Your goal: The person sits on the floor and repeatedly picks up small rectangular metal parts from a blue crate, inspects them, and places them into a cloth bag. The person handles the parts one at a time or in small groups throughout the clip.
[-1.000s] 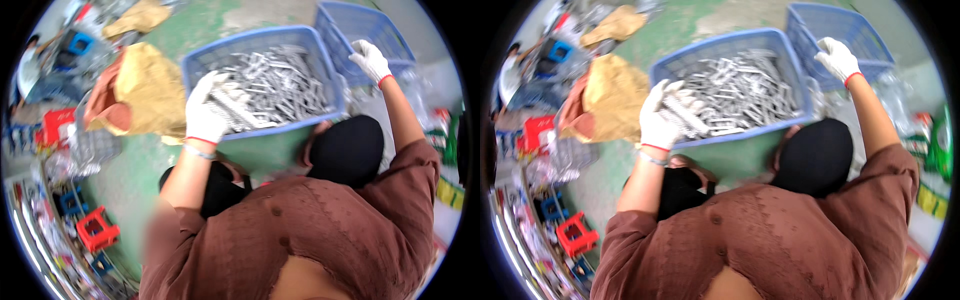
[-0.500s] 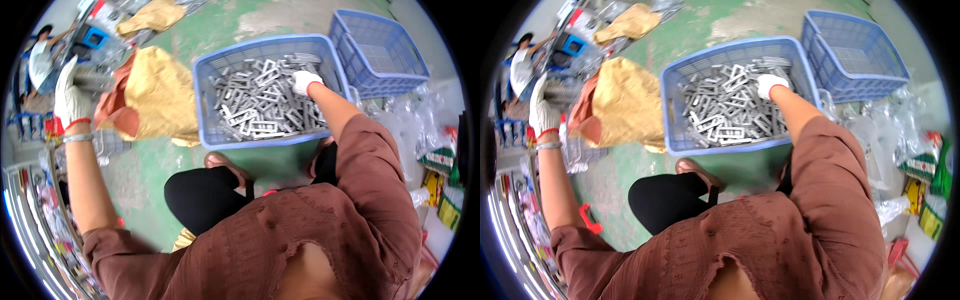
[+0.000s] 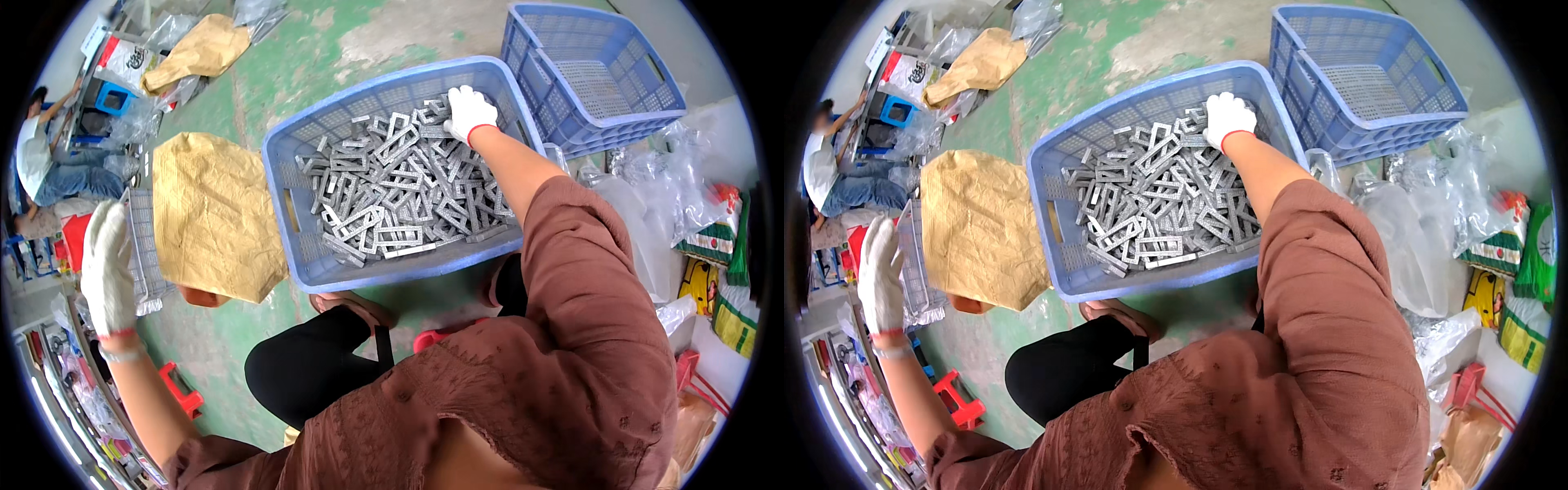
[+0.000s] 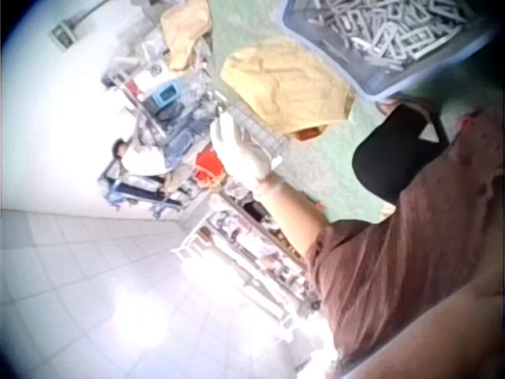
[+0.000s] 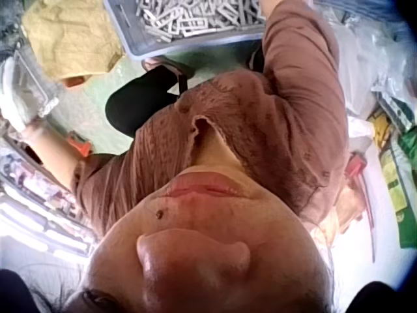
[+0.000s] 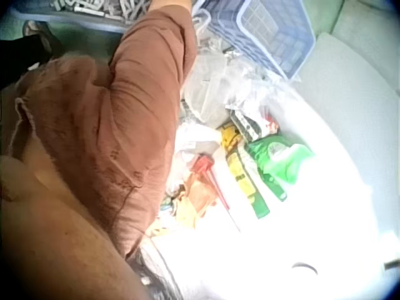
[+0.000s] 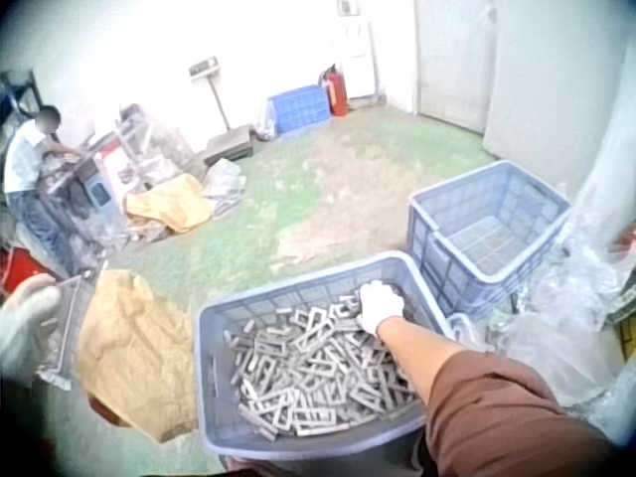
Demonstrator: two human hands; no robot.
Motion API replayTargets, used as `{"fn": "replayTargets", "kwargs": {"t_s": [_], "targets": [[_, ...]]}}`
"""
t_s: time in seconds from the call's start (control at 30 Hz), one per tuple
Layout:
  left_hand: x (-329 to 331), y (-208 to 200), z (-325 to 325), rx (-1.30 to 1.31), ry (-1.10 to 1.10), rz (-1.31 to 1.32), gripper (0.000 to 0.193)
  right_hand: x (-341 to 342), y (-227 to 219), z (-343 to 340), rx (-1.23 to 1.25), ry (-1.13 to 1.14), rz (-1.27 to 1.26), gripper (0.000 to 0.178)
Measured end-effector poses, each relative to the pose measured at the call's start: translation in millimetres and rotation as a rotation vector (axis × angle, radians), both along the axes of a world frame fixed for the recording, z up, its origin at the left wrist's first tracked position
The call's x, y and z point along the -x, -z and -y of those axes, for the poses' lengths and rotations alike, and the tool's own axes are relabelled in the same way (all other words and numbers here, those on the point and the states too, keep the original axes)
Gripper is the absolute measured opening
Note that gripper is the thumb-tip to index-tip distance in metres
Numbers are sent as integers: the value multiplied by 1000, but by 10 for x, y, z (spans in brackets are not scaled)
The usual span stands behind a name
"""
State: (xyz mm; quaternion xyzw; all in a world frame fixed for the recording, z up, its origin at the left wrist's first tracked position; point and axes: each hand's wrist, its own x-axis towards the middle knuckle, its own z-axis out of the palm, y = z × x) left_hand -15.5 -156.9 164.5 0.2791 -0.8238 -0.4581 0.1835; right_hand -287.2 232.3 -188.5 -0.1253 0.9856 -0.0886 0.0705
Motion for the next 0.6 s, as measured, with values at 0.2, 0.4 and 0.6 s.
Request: {"fn": "replayTargets", "kwargs": {"t_s": [0.2, 0.4, 0.6], "targets": [[-516, 402, -763, 219, 30, 329, 68, 101, 281, 133, -113, 20, -135, 47], [-683, 575, -925, 629, 82, 317, 58, 231, 237, 54, -59, -116, -120, 21], [-488, 598, -1472, 581, 180, -90, 52, 213, -183, -74, 41, -125, -20, 24]]}}
